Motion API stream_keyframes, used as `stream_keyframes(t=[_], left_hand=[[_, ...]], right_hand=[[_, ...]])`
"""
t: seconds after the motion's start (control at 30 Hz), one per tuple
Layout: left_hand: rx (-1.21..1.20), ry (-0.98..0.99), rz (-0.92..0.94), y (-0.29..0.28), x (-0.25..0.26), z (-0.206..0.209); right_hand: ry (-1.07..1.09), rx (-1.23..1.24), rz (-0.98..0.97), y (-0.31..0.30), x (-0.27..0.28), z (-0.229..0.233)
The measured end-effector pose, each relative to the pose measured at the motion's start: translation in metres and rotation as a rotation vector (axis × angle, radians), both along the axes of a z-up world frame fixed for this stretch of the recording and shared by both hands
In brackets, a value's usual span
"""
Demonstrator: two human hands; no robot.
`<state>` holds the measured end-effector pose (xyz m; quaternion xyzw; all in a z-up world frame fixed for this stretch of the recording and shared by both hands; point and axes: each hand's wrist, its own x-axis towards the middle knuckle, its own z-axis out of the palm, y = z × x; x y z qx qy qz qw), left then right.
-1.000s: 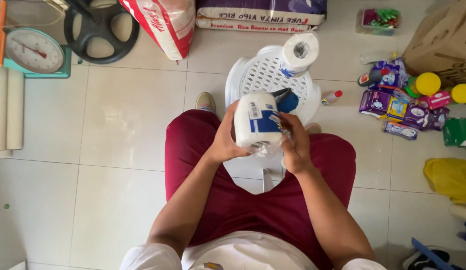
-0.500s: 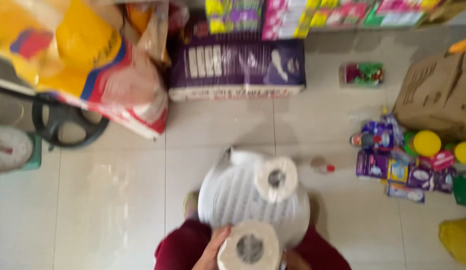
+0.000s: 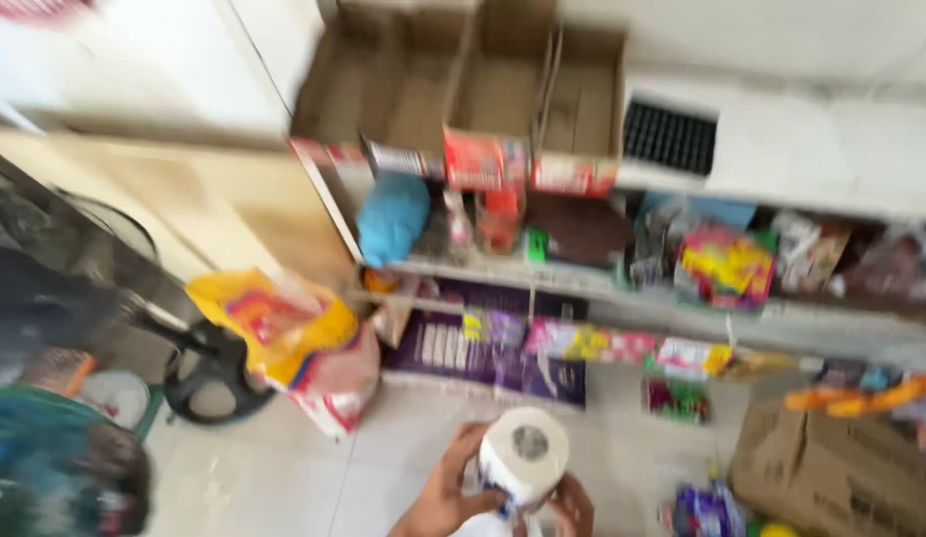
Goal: The person is cleaning a roll of toilet paper using a blue cloth in a small store setting.
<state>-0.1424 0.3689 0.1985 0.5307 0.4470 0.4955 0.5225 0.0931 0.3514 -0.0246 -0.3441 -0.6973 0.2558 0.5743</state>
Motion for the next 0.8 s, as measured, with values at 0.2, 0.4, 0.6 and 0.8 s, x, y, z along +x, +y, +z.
stream_keyframes(t=[0.2, 0.4, 0.6, 0.8], left_hand=[[0.58, -0.115, 0.405, 0.186, -0.057, 0.246], [1.115, 0.042, 0.811, 0.381, -0.158, 0.421], [0.926, 0.439, 1.024, 0.451, -0.208, 0.429], [0.925, 0.405, 1.161, 0.437, -0.199, 0.444]], right_hand=[[0.143, 0.448, 0.002, 0.256, -0.15, 0.418], [0.11, 0.964, -0.011, 0.404, -0.281, 0.674], [-0.303, 0.617, -0.117, 0.474, -0.318, 0.681], [-0.462, 0.487, -0.112, 0.484, -0.321, 0.665]])
